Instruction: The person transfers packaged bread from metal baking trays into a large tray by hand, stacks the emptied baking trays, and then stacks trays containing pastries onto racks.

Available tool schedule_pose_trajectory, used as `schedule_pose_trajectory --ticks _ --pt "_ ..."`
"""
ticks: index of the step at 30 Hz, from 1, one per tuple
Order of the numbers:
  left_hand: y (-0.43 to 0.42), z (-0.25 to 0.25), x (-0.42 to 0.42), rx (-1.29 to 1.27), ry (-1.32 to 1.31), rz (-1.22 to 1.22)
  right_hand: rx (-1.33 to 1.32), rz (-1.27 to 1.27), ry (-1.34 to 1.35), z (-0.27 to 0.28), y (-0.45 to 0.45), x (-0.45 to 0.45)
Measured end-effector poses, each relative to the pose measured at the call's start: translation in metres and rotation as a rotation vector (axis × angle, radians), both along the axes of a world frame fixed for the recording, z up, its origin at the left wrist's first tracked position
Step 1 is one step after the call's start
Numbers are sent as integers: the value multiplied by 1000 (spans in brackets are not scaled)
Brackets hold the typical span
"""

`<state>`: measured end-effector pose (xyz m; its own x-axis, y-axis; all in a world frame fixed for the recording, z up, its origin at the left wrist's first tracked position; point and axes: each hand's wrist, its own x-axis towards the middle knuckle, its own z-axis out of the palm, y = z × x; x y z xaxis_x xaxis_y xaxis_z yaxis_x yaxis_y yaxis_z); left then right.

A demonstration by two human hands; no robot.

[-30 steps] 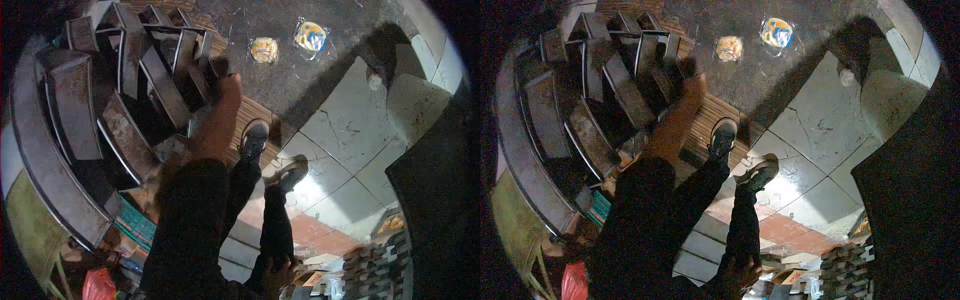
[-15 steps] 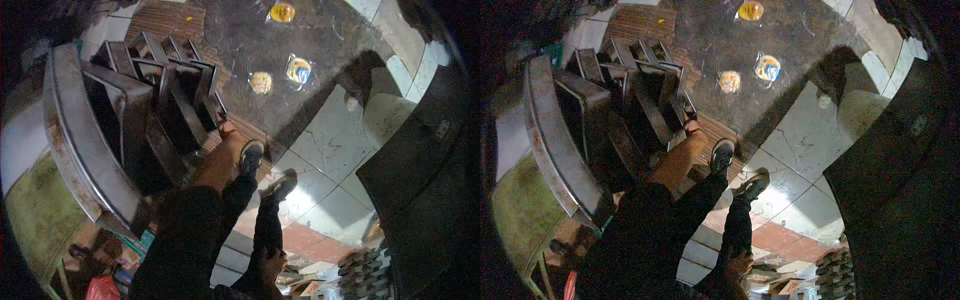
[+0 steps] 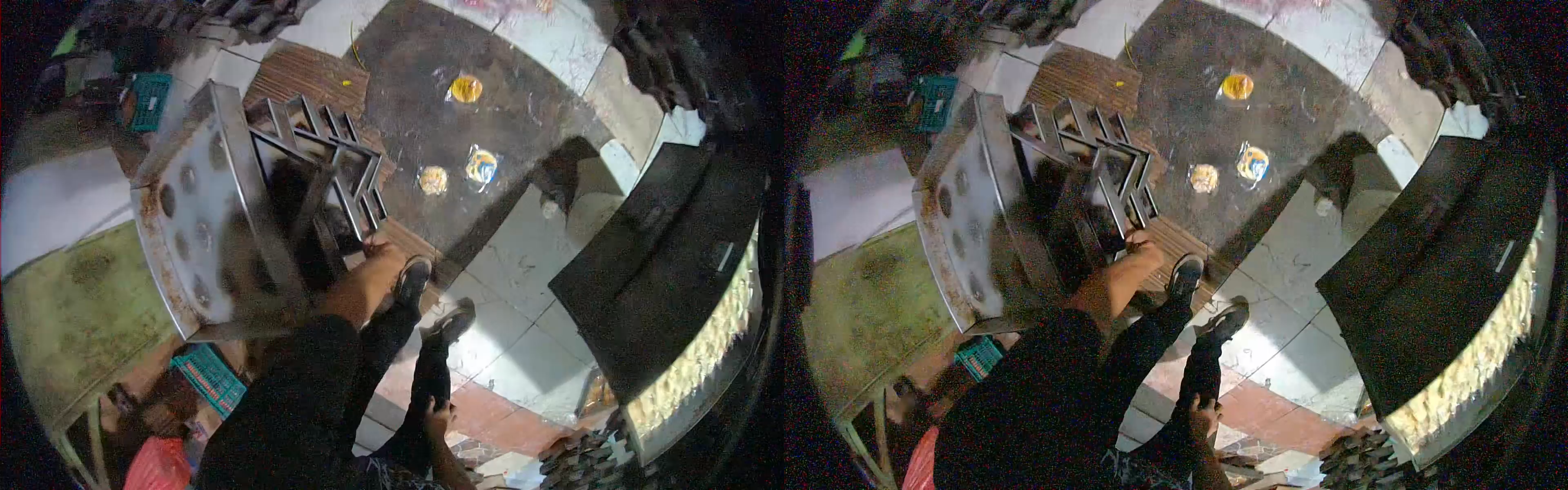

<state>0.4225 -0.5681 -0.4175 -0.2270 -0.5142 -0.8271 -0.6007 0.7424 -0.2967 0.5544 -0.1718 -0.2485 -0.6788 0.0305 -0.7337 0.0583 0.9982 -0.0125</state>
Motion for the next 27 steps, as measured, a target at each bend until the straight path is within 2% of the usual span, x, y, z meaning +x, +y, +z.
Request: schedule_pose_trajectory --ticks 2,3,4,5,6,7,9,11,14,17,22,25,27 --pt "-19 24 -20 -40 -49 -21 -76 -75 -5 -11 18 5" --pt "-34 38 -37 -73 -113 -44 -126 -146 -46 -8 28 6" --pt "-54 52 -54 -100 -201 -70 -317 -209 -133 6 29 -6" --pt "-74 70 -70 -115 -293 -96 -318 -204 -133 13 34 -7" --pt "-94 85 -81 -115 -365 -115 -429 -390 -157 19 41 -3" --pt "-106 95 -83 -137 -344 -102 -538 -579 -179 23 48 2" --pt "-97 96 -74 -244 -199 -61 -581 -603 -163 38 66 12" --pt "-72 106 -65 -302 -70 -33 -488 -974 -277 58 78 11" --pt "-23 132 -25 -148 62 -15 -452 -1015 -280 112 72 2" --pt "-1 162 6 -66 113 -3 -444 -1027 -294 121 93 17" --pt "-38 210 -18 -167 172 -3 -415 -995 -225 139 95 19" --pt "-67 240 -35 -251 249 -22 -531 -874 -117 150 92 24" --pt "-69 269 -40 -240 276 -50 -485 -797 -45 155 103 28"
